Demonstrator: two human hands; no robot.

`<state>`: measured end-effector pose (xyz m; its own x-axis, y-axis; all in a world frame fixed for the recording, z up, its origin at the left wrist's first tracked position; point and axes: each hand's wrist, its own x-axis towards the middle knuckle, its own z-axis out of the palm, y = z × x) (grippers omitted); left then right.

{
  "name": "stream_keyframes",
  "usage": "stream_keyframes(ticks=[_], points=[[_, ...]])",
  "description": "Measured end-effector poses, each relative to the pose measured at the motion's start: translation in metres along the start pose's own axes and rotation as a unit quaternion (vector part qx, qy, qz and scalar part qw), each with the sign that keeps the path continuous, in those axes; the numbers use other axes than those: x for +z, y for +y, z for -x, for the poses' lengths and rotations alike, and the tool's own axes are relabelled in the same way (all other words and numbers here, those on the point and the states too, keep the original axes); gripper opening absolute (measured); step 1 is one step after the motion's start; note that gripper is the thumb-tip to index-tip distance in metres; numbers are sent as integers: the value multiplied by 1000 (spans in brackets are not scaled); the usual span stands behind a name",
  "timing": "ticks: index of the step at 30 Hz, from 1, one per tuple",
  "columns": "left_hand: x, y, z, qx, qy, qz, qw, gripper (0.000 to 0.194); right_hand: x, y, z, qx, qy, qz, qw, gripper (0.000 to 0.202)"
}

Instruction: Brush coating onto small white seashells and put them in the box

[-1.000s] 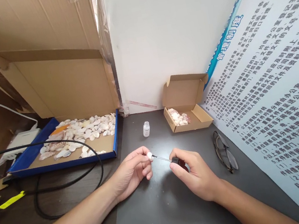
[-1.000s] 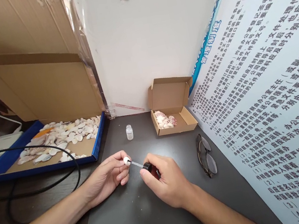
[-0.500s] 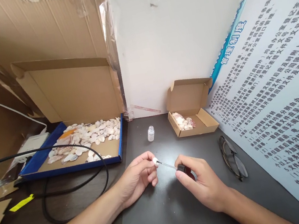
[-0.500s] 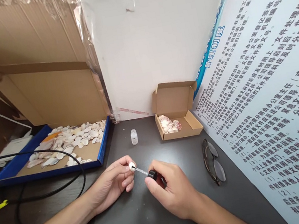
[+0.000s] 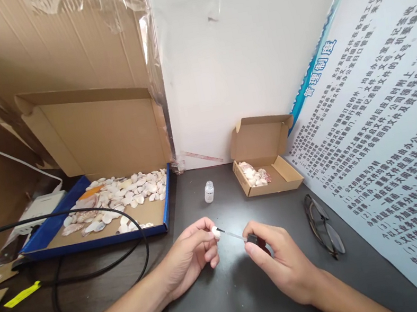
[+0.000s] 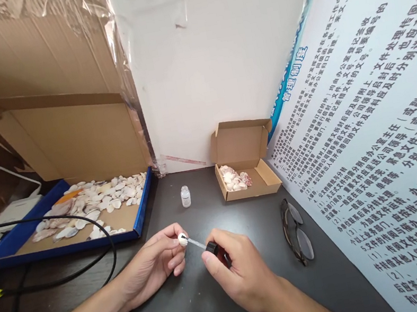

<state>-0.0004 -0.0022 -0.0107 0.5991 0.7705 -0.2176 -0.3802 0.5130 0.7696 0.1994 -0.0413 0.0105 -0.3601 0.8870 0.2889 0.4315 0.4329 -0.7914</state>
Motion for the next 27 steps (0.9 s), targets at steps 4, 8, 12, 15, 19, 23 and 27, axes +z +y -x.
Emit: stream_keyframes(ticks=[4,8,12,15,19,23,27], points=[[1,0,0,4,5,0,1000,12,1,2,-2,32,-9,39,999,28],[1,0,-1,3,6,1,1000,12,1,2,-1,29,4,31,999,29],[1,0,0,2,7,-4,1000,12,0,1,-1,13,-17,14,1000,25],[1,0,0,4,7,-4,1000,13,-1,2,-2,33,1,40,999,28],[1,0,0,5,6,-2,1000,14,-2,1,-1,12,0,22,1000,27],[1,0,0,0,6,-5,1000,14,-1,0,0,14,-21,23,999,24],[1,0,-1,2,5,-5,1000,14,0,0,-2,26,-4,41,999,26]])
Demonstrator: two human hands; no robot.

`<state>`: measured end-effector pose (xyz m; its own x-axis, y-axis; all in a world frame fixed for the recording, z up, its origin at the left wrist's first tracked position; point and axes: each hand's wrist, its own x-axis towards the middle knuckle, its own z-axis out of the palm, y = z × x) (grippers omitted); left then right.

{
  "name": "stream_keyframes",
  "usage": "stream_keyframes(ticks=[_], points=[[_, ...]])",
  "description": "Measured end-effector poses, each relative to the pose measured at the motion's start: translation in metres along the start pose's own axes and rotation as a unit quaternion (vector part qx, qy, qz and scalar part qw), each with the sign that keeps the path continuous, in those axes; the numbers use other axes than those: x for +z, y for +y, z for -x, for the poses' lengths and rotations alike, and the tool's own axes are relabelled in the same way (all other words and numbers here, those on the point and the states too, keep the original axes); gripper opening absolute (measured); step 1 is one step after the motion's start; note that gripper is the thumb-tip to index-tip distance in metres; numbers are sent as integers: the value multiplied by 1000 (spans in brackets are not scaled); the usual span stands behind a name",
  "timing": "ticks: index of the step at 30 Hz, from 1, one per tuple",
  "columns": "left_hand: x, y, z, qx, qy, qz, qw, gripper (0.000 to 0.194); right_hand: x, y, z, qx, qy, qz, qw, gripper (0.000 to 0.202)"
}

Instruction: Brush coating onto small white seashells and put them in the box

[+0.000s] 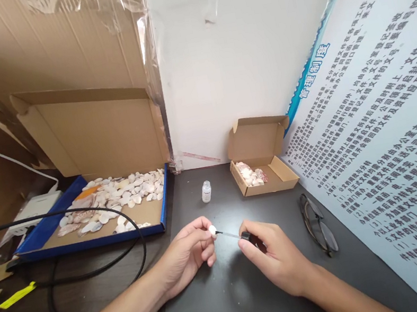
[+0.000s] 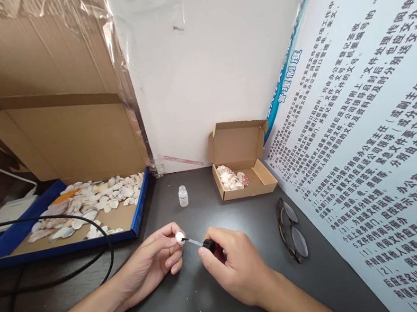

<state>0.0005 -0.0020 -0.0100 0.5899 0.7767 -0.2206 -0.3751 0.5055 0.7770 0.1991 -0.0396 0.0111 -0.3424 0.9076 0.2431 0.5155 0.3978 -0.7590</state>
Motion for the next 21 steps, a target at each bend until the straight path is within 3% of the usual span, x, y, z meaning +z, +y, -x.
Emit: stream_keyframes(ticks=[21], points=[[2,2,1,-1,4,-6,1000,11,2,1,-1,9,13,9,1000,25]])
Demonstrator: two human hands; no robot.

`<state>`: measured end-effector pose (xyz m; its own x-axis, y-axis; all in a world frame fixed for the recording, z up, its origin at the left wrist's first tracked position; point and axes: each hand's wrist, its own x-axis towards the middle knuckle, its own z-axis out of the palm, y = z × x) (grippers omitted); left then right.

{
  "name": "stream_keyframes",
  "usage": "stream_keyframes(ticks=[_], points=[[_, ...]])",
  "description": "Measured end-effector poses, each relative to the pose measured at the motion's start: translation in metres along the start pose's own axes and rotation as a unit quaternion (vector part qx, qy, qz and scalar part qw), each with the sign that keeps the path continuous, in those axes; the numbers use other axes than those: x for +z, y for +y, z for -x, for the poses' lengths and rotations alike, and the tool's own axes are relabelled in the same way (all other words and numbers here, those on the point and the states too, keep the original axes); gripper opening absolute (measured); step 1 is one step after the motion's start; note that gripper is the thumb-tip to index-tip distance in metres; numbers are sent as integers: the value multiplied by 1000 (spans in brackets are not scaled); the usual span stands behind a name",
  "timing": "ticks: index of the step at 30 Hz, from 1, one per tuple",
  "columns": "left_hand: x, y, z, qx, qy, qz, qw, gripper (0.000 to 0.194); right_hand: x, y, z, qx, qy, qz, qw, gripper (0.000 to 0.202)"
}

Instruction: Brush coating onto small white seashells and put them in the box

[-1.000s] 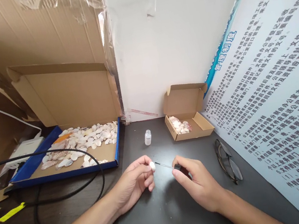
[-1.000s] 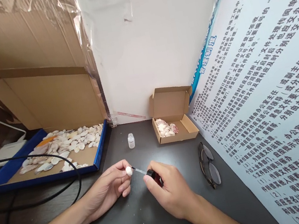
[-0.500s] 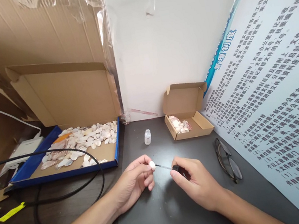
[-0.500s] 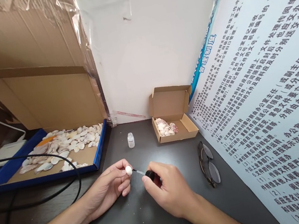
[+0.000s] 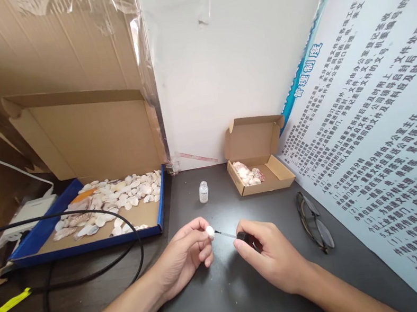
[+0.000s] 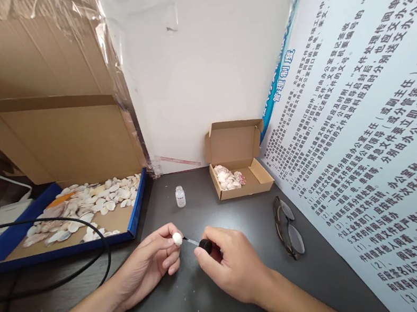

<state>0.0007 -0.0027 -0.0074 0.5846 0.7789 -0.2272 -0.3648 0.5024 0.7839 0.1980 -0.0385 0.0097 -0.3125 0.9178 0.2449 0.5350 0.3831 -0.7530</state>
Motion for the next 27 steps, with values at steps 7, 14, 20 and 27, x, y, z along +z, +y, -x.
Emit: stream_keyframes(ticks=[7,14,20,27], points=[[-1,-1,-1,-1,1,6,1000,12,-2,-1,2,-19,9,-34,999,26],[-1,-1,-1,0,1,2,1000,13,-3,0,2,-16,-7,-31,999,28],[-1,0,-1,-4,3,-3,1000,12,-3,1,1,-14,10,-36,999,28],[-2,-1,0,-5,2,1,1000,12,-2,0,2,-26,-1,-50,998,27]])
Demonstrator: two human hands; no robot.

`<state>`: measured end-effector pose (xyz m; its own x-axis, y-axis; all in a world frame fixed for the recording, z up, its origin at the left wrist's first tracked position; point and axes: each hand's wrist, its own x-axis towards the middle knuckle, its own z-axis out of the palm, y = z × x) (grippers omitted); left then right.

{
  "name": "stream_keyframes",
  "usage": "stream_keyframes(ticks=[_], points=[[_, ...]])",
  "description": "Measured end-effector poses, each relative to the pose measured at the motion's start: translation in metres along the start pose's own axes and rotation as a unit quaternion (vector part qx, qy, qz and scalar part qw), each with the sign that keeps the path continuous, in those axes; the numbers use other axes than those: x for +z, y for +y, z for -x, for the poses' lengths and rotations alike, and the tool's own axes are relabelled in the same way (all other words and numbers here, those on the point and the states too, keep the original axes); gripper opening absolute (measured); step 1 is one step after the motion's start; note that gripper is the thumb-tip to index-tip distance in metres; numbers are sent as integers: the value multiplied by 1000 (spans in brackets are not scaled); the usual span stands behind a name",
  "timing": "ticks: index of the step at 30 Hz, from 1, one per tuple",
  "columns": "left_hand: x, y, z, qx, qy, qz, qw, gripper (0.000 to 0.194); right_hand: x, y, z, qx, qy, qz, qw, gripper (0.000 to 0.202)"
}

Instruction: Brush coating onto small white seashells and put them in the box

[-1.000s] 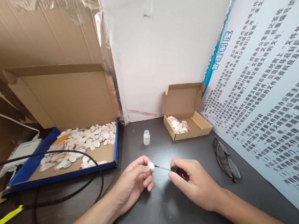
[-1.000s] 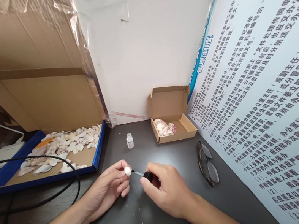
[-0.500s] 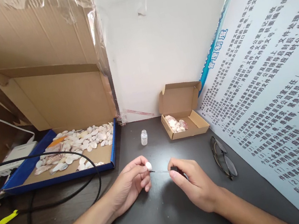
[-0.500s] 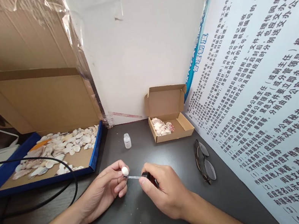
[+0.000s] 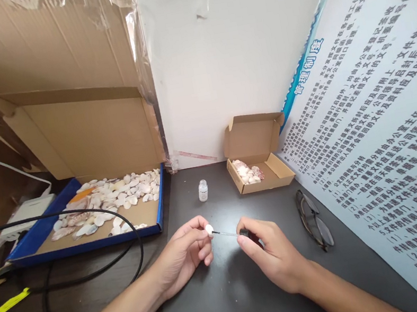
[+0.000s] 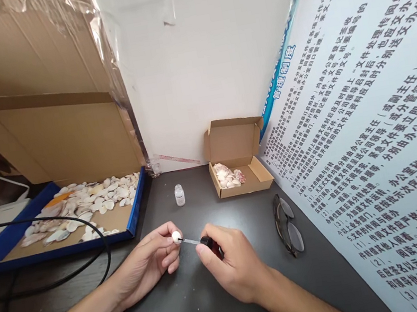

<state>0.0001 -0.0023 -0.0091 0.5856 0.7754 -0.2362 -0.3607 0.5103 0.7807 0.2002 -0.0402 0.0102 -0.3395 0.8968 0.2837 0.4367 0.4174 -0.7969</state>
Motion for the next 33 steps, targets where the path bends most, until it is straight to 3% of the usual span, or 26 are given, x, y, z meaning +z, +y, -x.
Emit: stream_keyframes(ticks=[18,33], points=[[-1,3,-2,-7,-4,11,1000,10,-4,4,-1,26,-28,21,999,32],[-2,2,-2,-14,-18,7,1000,14,-5,1,0,24,-21,7,999,21]])
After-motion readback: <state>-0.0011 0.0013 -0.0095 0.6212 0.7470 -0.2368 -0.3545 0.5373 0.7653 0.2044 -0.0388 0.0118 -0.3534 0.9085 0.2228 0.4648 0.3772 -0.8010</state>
